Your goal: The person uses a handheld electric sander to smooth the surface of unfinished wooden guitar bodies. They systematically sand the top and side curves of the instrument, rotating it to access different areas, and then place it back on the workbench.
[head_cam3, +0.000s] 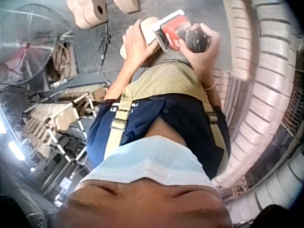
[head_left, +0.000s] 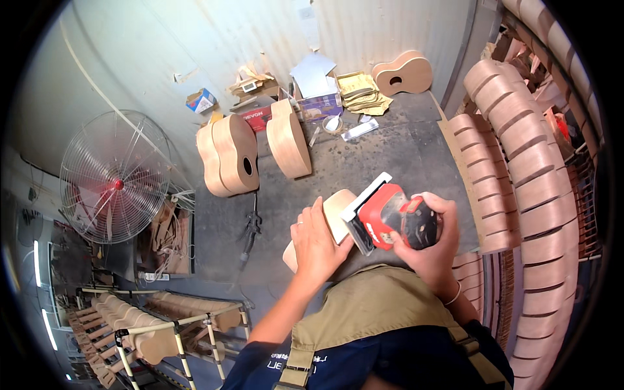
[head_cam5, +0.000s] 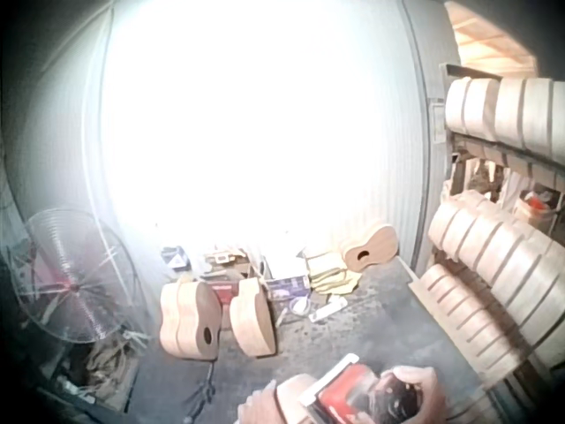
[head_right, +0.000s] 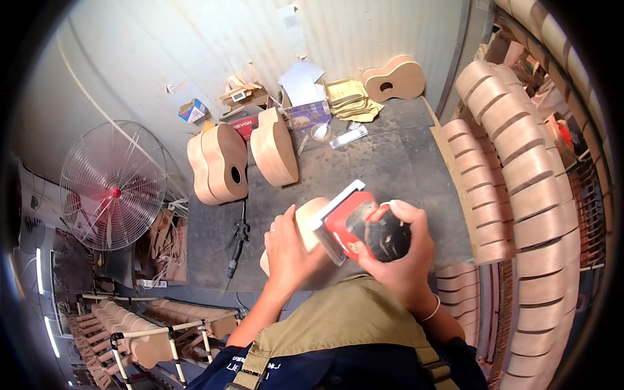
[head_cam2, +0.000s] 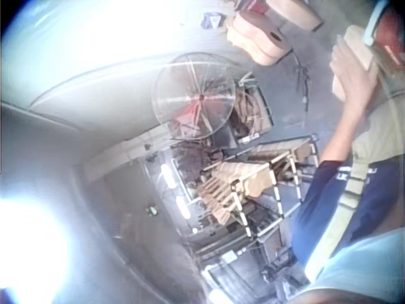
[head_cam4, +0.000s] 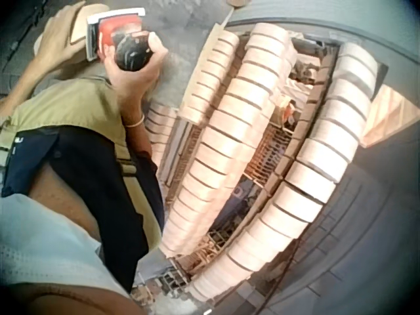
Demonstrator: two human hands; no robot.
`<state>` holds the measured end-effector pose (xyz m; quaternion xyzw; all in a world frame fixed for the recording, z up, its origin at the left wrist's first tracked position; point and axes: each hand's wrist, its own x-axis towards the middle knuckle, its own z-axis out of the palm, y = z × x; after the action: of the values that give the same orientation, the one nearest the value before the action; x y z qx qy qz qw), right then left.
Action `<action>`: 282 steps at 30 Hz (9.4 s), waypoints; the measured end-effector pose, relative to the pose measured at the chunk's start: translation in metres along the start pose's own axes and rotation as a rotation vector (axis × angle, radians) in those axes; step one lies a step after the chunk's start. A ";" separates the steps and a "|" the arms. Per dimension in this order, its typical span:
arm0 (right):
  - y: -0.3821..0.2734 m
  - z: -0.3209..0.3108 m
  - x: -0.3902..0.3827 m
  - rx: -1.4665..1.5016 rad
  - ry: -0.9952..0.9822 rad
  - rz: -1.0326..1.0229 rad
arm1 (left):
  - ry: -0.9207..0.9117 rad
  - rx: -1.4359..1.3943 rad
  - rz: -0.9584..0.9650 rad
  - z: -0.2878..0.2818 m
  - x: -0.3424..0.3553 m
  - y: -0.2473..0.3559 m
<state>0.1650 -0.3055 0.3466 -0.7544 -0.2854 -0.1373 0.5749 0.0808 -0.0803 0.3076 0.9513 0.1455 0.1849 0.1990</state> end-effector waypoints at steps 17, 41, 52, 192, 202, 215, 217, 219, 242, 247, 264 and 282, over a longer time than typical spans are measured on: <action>0.063 0.026 0.001 0.326 0.072 0.592 | 0.022 -0.088 -0.059 -0.016 -0.014 -0.030; 0.138 0.092 -0.017 0.157 -0.054 0.609 | 0.200 -0.301 -0.370 -0.035 -0.120 -0.123; 0.163 0.105 -0.042 0.280 -0.097 0.849 | 0.067 -0.513 -0.586 -0.045 -0.186 -0.163; 0.212 0.013 -0.006 0.309 0.407 0.954 | -0.466 -0.249 0.383 0.241 0.083 -0.072; 0.226 0.050 0.077 0.208 -0.160 0.754 | -0.578 -0.136 0.149 0.238 0.085 -0.067; 0.213 0.029 0.062 0.138 -0.115 0.747 | -0.474 -0.208 0.143 0.251 0.079 -0.075; 0.214 0.030 0.069 0.156 -0.161 0.776 | -0.409 -0.216 0.155 0.255 0.077 -0.079; 0.218 0.042 0.079 0.181 -0.219 0.800 | -0.390 -0.256 0.179 0.257 0.076 -0.078; 0.152 0.044 -0.045 0.324 0.683 0.943 | -0.501 -0.239 0.205 0.251 0.081 -0.077; 0.178 0.047 -0.005 0.302 0.619 0.924 | -0.506 -0.240 0.203 0.241 0.083 -0.070; 0.201 0.053 0.020 0.016 0.328 0.810 | -0.504 -0.247 0.123 0.241 0.081 -0.068; 0.210 0.037 0.002 0.433 0.586 0.983 | -0.471 -0.264 0.336 0.246 0.082 -0.075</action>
<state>0.2860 -0.3070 0.1706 -0.5947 0.2446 0.0032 0.7658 0.2391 -0.0661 0.0895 0.9447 -0.0889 0.0071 0.3157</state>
